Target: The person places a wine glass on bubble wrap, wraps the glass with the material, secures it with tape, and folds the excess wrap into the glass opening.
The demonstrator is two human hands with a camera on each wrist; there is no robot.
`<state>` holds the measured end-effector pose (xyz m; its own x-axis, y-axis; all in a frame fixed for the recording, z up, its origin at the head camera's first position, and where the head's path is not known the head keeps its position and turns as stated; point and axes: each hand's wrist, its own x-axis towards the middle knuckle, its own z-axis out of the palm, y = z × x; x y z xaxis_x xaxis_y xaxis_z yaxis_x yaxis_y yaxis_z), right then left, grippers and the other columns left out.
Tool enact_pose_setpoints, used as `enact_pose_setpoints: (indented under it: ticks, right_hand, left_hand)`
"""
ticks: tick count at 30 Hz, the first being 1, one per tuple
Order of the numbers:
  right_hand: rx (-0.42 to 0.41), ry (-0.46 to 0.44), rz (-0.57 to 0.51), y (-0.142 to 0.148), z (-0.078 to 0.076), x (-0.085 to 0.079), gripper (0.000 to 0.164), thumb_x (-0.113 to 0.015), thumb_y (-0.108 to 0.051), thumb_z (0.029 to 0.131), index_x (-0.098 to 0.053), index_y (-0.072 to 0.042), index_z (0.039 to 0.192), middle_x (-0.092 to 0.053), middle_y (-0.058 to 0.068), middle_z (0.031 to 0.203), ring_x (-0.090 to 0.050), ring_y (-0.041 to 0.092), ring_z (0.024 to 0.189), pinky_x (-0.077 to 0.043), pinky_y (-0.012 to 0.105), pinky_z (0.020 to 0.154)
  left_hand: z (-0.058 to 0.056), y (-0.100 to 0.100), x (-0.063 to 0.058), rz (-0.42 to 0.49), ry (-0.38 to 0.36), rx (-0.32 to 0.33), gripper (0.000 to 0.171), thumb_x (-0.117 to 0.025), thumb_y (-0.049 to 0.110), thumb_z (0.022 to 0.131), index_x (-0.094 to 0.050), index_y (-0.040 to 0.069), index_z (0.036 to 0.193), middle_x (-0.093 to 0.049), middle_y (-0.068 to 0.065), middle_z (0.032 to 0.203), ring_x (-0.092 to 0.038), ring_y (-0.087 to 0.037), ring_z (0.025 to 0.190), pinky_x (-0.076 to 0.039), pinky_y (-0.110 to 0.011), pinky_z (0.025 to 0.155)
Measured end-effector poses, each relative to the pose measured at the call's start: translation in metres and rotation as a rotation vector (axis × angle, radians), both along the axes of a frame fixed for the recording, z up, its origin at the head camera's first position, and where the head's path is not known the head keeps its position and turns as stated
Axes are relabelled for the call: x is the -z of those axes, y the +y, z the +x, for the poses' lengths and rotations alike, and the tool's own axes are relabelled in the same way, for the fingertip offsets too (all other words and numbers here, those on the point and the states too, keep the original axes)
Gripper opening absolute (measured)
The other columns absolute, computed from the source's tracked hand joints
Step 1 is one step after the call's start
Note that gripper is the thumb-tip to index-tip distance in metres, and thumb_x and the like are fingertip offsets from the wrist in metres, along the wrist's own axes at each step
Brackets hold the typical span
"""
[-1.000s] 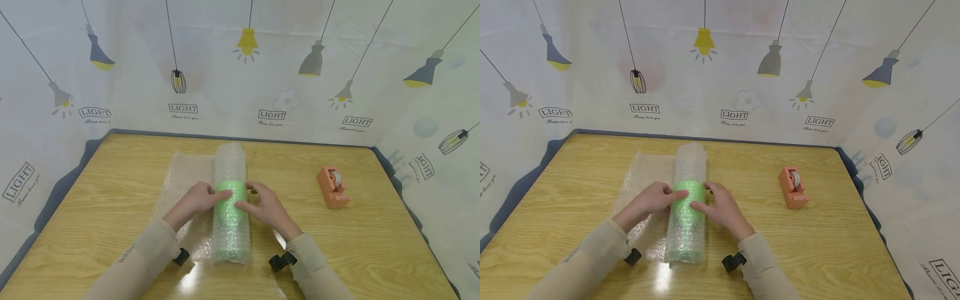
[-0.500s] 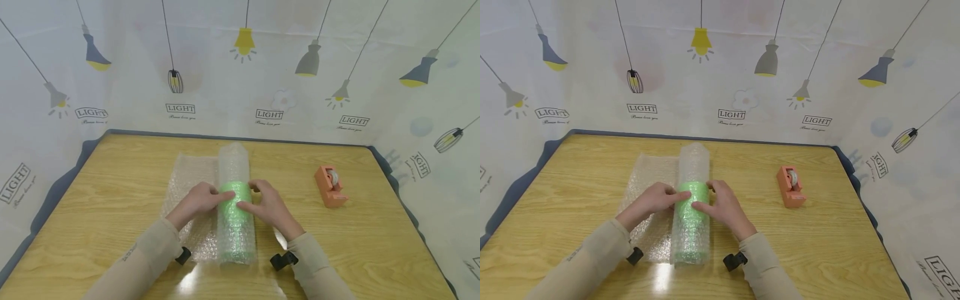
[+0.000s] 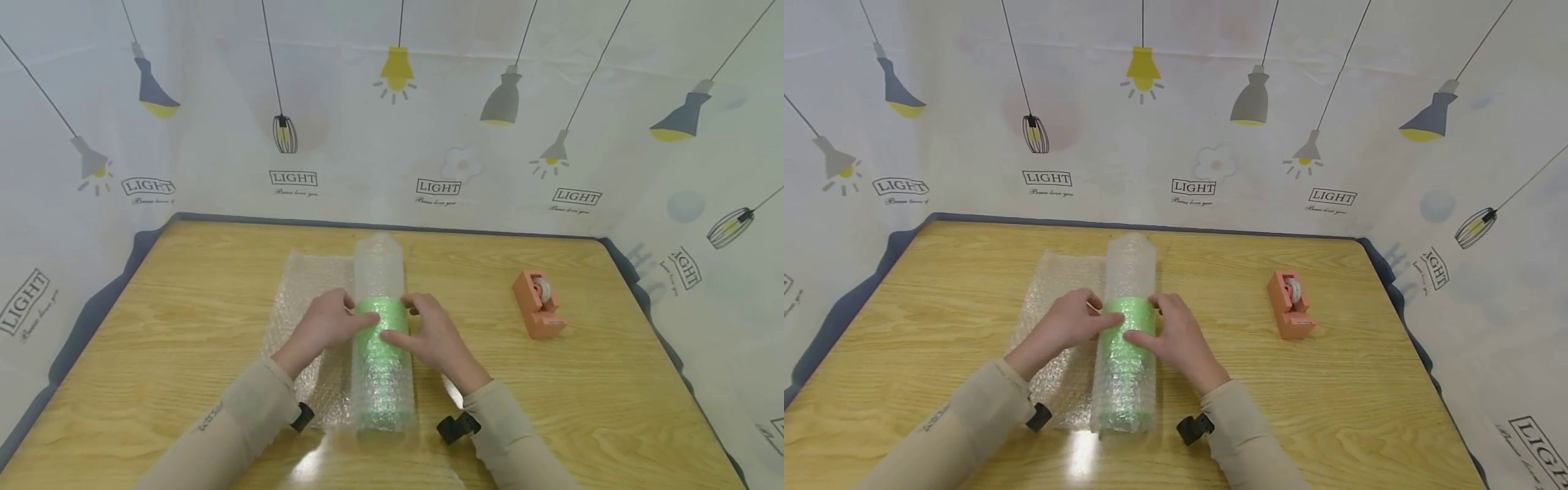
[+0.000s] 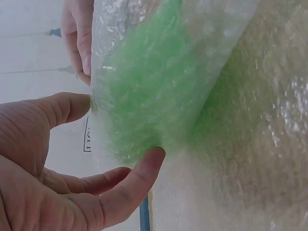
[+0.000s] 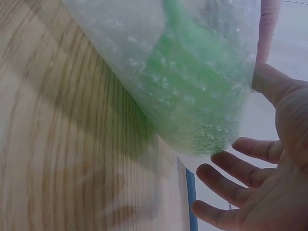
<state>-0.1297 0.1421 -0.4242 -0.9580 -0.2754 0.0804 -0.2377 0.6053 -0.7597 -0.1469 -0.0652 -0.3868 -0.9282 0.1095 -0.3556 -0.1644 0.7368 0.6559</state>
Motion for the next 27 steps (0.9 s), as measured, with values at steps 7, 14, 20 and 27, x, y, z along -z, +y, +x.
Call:
enact_pose_setpoints:
  ticks: [7,14,20,27]
  right_hand:
    - [-0.005,0.018,-0.003,-0.003,0.0,0.0,0.068,-0.085,-0.032,0.086,-0.056,0.003,0.137,-0.059,0.019,0.135,-0.058,0.038,0.121,-0.053,0.053,0.1]
    - [-0.039,0.053,-0.002,-0.003,0.001,0.003,0.07,-0.086,-0.032,0.086,-0.055,0.002,0.138,-0.058,0.018,0.135,-0.059,0.037,0.12,-0.055,0.052,0.098]
    - [-0.086,0.006,-0.037,0.006,-0.002,0.002,0.072,-0.086,-0.03,0.086,-0.052,-0.001,0.143,-0.054,0.015,0.138,-0.059,0.037,0.123,-0.055,0.054,0.099]
    - [-0.143,0.045,-0.026,0.016,-0.006,-0.002,0.069,-0.086,-0.029,0.085,-0.056,-0.005,0.143,-0.058,0.014,0.136,-0.06,0.035,0.122,-0.051,0.058,0.102]
  left_hand:
    - [0.002,0.002,0.001,0.002,0.008,0.0,0.07,-0.074,0.056,0.089,-0.06,-0.004,0.122,-0.067,-0.02,0.115,-0.065,-0.029,0.093,-0.06,-0.04,0.073]
    - [0.001,0.002,0.005,0.004,0.007,0.002,0.07,-0.08,0.058,0.084,-0.059,-0.001,0.115,-0.066,-0.014,0.105,-0.063,-0.026,0.087,-0.056,-0.034,0.065]
    - [0.0,0.0,0.006,0.009,0.004,0.006,0.074,-0.078,0.058,0.085,-0.059,-0.003,0.122,-0.066,-0.018,0.115,-0.065,-0.029,0.095,-0.06,-0.04,0.073]
    - [-0.001,0.0,0.012,0.056,-0.039,0.006,0.077,-0.076,0.06,0.086,-0.059,-0.005,0.125,-0.065,-0.02,0.12,-0.064,-0.032,0.103,-0.06,-0.045,0.082]
